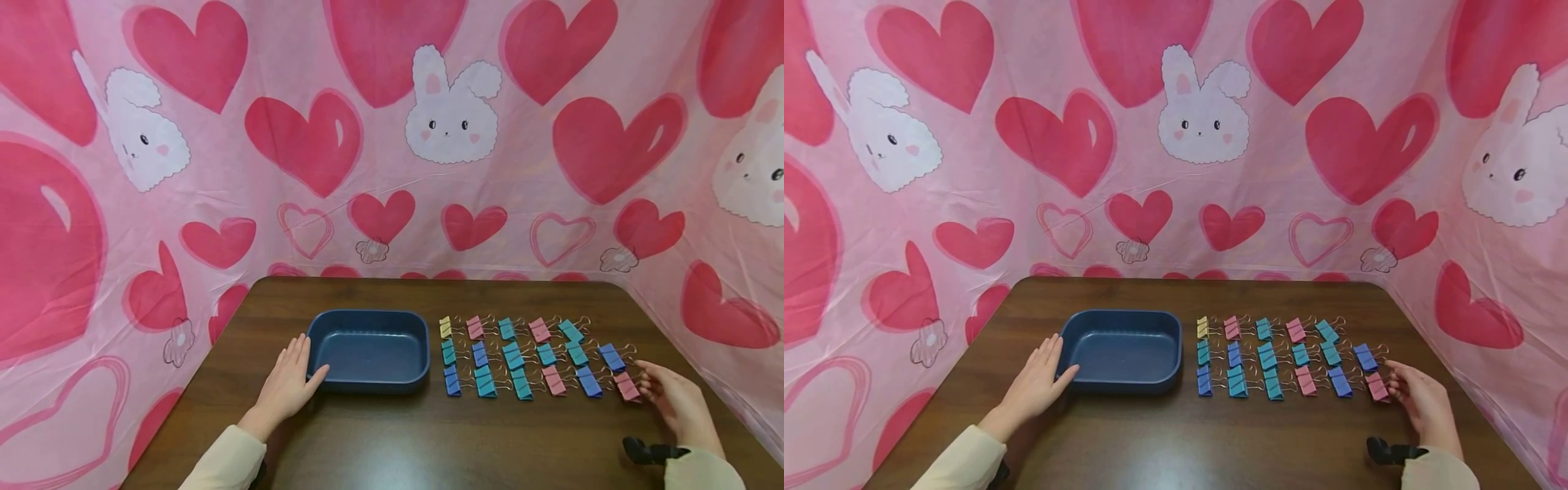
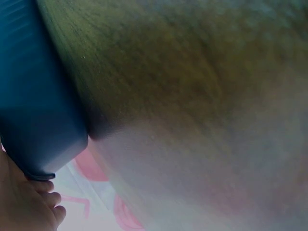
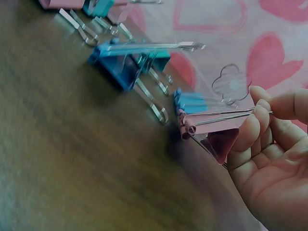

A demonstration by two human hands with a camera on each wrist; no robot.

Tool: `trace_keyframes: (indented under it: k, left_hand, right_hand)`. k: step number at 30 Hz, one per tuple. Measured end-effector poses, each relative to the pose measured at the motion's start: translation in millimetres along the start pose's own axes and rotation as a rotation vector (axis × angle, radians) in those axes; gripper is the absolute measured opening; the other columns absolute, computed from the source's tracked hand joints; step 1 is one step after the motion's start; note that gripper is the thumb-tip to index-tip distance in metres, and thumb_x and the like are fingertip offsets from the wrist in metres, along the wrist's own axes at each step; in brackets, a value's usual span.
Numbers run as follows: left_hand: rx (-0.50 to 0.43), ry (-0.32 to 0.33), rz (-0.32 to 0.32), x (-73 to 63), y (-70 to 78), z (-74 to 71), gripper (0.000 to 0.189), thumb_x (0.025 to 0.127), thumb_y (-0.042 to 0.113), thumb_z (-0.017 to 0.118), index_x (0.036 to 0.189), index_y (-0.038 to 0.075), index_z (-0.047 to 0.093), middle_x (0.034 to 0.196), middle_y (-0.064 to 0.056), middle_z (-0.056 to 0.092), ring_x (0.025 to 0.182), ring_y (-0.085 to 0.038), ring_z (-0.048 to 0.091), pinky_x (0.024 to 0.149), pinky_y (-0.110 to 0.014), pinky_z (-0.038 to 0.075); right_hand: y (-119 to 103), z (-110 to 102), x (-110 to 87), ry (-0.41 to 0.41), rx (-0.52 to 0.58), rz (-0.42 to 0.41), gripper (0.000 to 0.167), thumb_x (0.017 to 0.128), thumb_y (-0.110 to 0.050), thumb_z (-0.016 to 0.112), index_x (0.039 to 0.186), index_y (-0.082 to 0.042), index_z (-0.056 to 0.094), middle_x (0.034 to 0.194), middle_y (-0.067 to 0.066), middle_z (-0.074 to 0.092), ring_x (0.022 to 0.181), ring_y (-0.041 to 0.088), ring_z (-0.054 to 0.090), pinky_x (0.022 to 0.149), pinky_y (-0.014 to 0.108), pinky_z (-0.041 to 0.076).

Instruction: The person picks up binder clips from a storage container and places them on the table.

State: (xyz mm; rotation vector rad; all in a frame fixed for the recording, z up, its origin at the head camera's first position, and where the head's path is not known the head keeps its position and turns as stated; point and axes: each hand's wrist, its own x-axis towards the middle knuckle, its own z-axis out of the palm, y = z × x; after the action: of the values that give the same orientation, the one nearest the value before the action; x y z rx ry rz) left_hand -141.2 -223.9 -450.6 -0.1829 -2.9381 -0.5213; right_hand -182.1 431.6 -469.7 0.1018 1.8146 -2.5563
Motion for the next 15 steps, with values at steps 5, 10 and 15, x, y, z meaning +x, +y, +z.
trace_keyframes:
  k: [5,10,15]
  left_hand:
    - [0.001,-0.001,0.006,1.5,1.0,0.7,0.077,0.090,0.043,0.053,0.141,-0.008,0.025,0.146,-0.024,0.022,0.134,-0.040,0.017,0.106,-0.052,0.014]
    - [-0.004,-0.002,0.011,3.3,1.5,0.6,0.077,0.090,0.043,0.053,0.141,-0.008,0.025,0.146,-0.024,0.022,0.134,-0.040,0.017,0.106,-0.052,0.014]
    - [-0.010,-0.038,0.018,3.9,0.2,-2.3,0.079,0.090,0.046,0.051,0.141,-0.008,0.025,0.146,-0.024,0.022,0.134,-0.040,0.016,0.106,-0.052,0.014]
  right_hand:
    - [7.8,-10.3,-1.6,0.052,-0.078,0.027,0.029,0.095,-0.017,0.051,0.080,-0.023,0.075,0.073,-0.006,0.059,0.063,0.007,0.057,0.059,0.019,0.050]
    - [9.8,-13.2,-6.3,0.085,-0.139,-0.006,0.024,0.094,-0.021,0.054,0.081,-0.027,0.074,0.077,-0.009,0.060,0.066,0.006,0.057,0.060,0.019,0.050]
    - [-0.4,-7.4,-11.3,0.292,-0.250,-0.054,0.022,0.090,-0.024,0.058,0.073,-0.034,0.069,0.071,-0.014,0.058,0.058,0.004,0.056,0.052,0.018,0.049]
